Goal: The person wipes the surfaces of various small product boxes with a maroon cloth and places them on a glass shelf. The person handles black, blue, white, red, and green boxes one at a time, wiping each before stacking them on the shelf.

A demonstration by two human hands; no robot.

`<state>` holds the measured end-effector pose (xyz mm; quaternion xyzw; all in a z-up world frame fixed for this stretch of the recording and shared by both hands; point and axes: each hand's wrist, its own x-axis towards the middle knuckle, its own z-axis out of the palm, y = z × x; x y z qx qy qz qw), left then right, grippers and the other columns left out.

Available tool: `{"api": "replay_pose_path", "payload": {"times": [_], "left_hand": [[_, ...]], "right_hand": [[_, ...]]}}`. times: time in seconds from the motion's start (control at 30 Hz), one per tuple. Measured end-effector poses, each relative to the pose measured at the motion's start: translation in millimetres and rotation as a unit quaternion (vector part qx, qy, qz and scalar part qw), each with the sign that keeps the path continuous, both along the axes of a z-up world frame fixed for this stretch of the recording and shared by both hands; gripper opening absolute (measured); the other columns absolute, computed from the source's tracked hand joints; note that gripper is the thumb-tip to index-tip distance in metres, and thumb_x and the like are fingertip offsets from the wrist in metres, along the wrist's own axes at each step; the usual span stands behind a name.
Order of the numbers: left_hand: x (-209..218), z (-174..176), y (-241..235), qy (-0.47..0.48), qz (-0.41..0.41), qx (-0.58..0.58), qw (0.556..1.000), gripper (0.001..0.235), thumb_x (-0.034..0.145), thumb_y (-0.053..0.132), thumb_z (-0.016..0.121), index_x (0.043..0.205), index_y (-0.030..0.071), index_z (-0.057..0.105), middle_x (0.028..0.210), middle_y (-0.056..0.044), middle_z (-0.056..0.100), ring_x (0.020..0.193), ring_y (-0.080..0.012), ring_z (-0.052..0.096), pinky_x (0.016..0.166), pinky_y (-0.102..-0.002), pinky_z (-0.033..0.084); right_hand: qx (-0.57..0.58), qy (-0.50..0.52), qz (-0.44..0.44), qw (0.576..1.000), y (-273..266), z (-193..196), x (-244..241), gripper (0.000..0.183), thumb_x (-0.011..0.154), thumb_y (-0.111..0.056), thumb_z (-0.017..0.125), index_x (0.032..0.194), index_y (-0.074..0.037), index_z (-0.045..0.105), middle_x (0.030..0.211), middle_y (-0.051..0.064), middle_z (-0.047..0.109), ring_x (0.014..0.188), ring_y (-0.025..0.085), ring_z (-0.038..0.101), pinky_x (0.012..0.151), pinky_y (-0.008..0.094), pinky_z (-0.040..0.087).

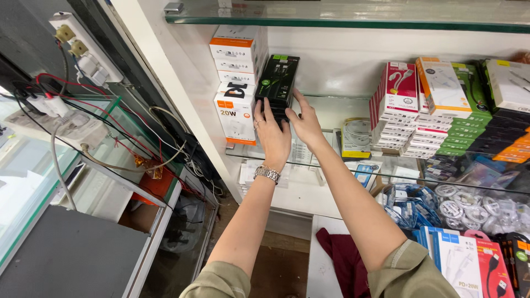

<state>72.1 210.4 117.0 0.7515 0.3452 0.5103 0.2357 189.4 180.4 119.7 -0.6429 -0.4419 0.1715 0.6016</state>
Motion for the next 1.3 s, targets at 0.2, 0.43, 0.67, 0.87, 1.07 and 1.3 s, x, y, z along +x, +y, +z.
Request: {"api": "replay_pose_path", "payload": {"times": [0.2, 0.43, 0.67, 0.87, 1.07, 1.3], "left_hand": [[0, -7, -38, -0.010, -0.037, 0.012, 0.999, 0.069, 0.087, 0.001, 0.067, 0.151, 0.002, 0.042, 0.157, -0.026, 0.031, 0.142, -0.0451, 0.035, 0.115, -0.052, 0.033], [10, -50, -131, -0.014, -0.088, -0.075, 0.993, 0.038, 0.090, 0.002, 0.063, 0.128, 0.004, 0.064, 0.147, -0.020, 0.048, 0.132, -0.0395, 0.049, 0.109, -0.048, 0.041], [36, -115, -237, 0.009, -0.096, -0.138, 0.986, 0.023, 0.092, 0.006, 0.062, 0.113, 0.004, 0.071, 0.126, -0.018, 0.064, 0.120, -0.0354, 0.059, 0.103, -0.044, 0.046], [39, -173, -326, 0.084, -0.095, -0.297, 0.947, 0.023, 0.092, 0.015, 0.063, 0.111, 0.008, 0.071, 0.103, -0.011, 0.074, 0.102, -0.0311, 0.072, 0.095, -0.041, 0.055], [17, -213, -406, 0.335, -0.007, -0.285, 0.898, 0.044, 0.075, 0.026, 0.085, 0.116, 0.018, 0.074, 0.128, -0.018, 0.059, 0.125, -0.0422, 0.050, 0.100, -0.059, 0.044], [-19, -256, -430, 0.278, -0.005, -0.254, 0.926, 0.042, 0.077, 0.007, 0.078, 0.118, 0.015, 0.076, 0.120, -0.016, 0.068, 0.117, -0.0320, 0.062, 0.104, -0.040, 0.049]], "right_hand": [[0.050, 0.020, 0.012, 0.998, -37, -11, -1, 0.052, 0.101, -0.010, 0.057, 0.151, -0.007, 0.043, 0.151, 0.018, 0.054, 0.139, 0.025, 0.052, 0.111, 0.036, 0.043], [0.047, 0.104, 0.015, 0.993, -131, -45, 2, 0.039, 0.101, -0.007, 0.057, 0.140, -0.007, 0.053, 0.128, 0.013, 0.069, 0.114, 0.018, 0.064, 0.098, 0.032, 0.051], [-0.015, 0.144, 0.009, 0.989, -254, -93, 26, 0.032, 0.102, -0.011, 0.056, 0.133, -0.008, 0.057, 0.122, 0.008, 0.071, 0.106, 0.013, 0.065, 0.090, 0.030, 0.053], [-0.084, 0.169, -0.004, 0.982, -357, -137, 55, 0.031, 0.102, -0.013, 0.056, 0.132, -0.009, 0.059, 0.119, 0.006, 0.073, 0.104, 0.012, 0.064, 0.087, 0.030, 0.054], [-0.157, 0.212, 0.015, 0.965, -440, -180, 55, 0.030, 0.101, -0.015, 0.057, 0.130, -0.008, 0.062, 0.117, 0.006, 0.073, 0.102, 0.013, 0.065, 0.085, 0.029, 0.053], [-0.223, 0.198, 0.069, 0.952, -490, -191, 37, 0.042, 0.097, -0.021, 0.061, 0.137, -0.008, 0.060, 0.123, 0.011, 0.072, 0.107, 0.018, 0.066, 0.089, 0.028, 0.053]]}}
